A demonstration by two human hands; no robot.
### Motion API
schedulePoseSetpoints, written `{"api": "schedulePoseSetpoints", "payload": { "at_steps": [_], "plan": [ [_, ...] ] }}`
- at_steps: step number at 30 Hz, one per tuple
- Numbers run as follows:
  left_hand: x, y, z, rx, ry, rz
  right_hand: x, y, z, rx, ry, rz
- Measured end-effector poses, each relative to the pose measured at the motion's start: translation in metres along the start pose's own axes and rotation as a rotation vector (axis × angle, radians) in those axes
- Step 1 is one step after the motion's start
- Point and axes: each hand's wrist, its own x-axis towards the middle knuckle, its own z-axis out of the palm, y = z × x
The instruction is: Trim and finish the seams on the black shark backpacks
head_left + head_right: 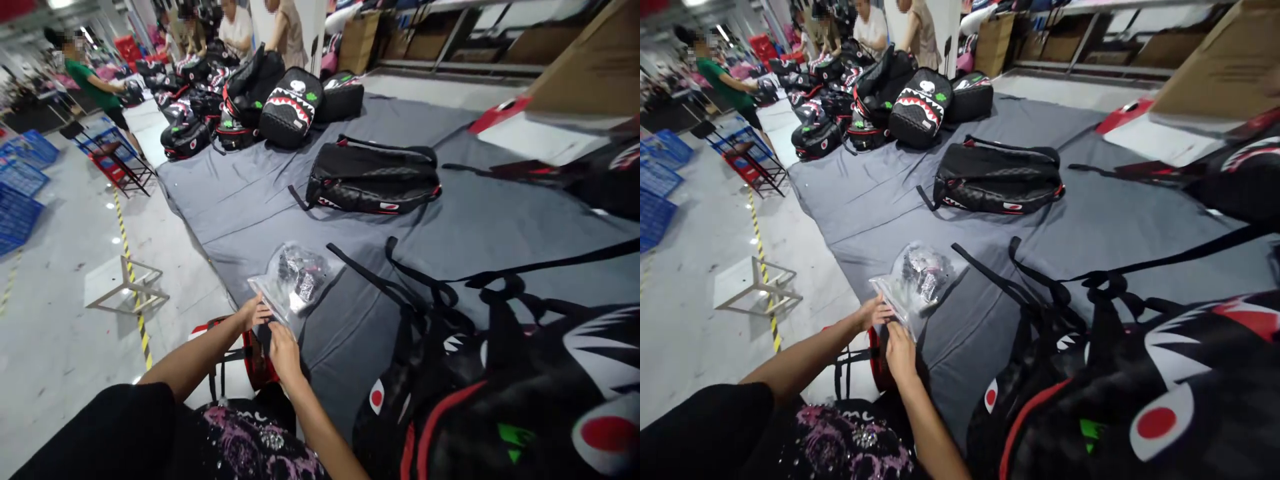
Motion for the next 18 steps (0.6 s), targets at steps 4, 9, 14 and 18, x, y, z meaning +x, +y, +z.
{"api": "schedulePoseSetpoints", "payload": {
  "at_steps": [4, 9, 14, 18],
  "plan": [
    [-0.009, -0.005, -0.018, 0.161, 0.196, 0.182, 0.018, 0.013, 0.011, -0.098, -0.089, 0.168],
    [0.000, 0.009, -0.045, 0.522, 0.437, 0.692, 0.038, 0.014, 0.028, -0.289, -0.108, 0.319],
    [0.048, 0.062, -0.032, 1.077, 0.201, 1.192, 0.076, 0.026, 0.057, -0.371, 0.014, 0.375],
    [0.104, 0.095, 0.003, 1.438, -0.259, 1.128, 0.105, 0.050, 0.080, -0.481, 0.180, 0.546]
  ]
}}
